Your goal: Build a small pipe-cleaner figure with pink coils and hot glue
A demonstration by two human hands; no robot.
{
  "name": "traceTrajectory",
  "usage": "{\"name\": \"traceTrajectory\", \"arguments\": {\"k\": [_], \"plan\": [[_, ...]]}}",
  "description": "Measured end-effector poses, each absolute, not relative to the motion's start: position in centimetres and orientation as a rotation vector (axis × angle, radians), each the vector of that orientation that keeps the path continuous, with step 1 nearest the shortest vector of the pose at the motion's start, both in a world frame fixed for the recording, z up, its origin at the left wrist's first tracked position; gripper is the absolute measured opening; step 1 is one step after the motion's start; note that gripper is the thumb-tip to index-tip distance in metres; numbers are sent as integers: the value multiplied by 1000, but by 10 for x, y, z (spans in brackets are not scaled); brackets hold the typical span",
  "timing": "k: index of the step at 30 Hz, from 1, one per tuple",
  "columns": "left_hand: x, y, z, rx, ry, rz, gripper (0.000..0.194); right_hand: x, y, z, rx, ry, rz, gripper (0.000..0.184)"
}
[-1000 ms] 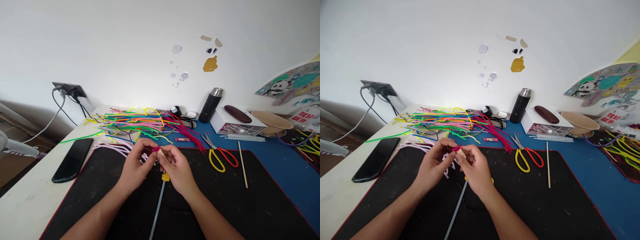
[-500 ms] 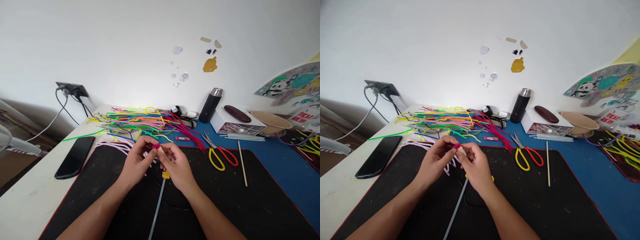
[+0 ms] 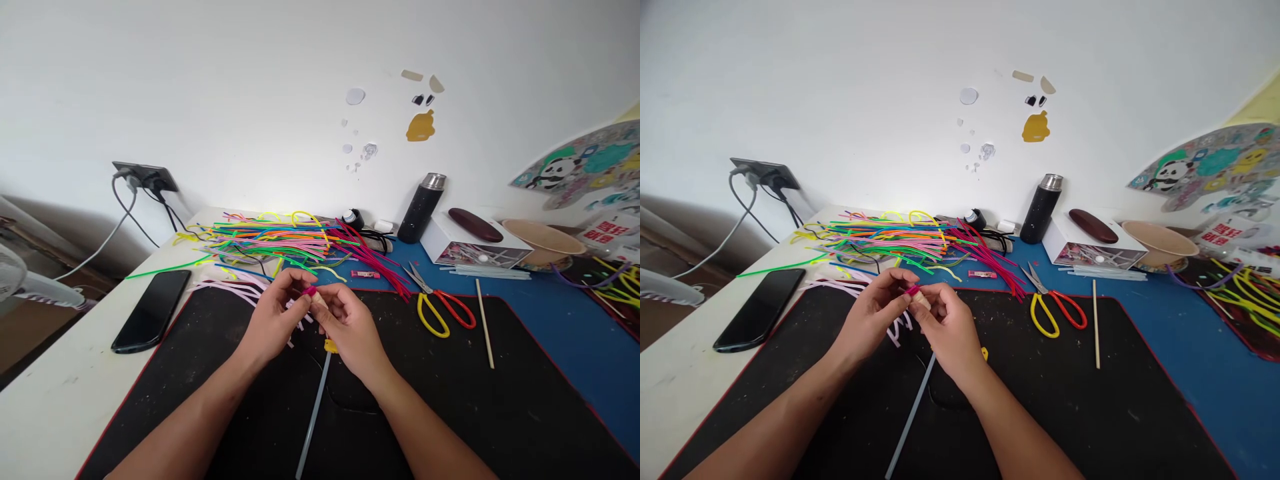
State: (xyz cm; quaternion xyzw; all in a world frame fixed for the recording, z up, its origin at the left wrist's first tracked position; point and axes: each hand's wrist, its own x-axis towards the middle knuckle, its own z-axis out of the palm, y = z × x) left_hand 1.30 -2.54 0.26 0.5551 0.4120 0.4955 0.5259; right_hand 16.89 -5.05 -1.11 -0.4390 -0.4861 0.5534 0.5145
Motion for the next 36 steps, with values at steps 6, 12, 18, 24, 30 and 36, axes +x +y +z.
{"name": "traceTrajectory", "arguments": {"k": [6, 12, 18, 24, 30, 36], "plan": [[13, -26, 1, 1383, 1023, 1179, 25, 167, -53, -16, -1118, -1302, 1234, 31], [13, -25, 0, 1320, 926, 1225, 29, 167, -51, -13, -1064, -1196, 1335, 40], [14, -26, 0, 1172, 790, 1252, 36, 172, -49, -4, -1004, -943, 1488, 47], [15, -25, 0, 1114, 715, 1221, 31, 172, -50, -4, -878, -814, 1566, 44], [15, -25, 2, 1092, 690, 1190, 30, 172, -50, -2, -812, -764, 1622, 44], [16, -25, 4, 1036, 648, 1149, 34, 171, -50, -3, -789, -759, 1647, 48]]}}
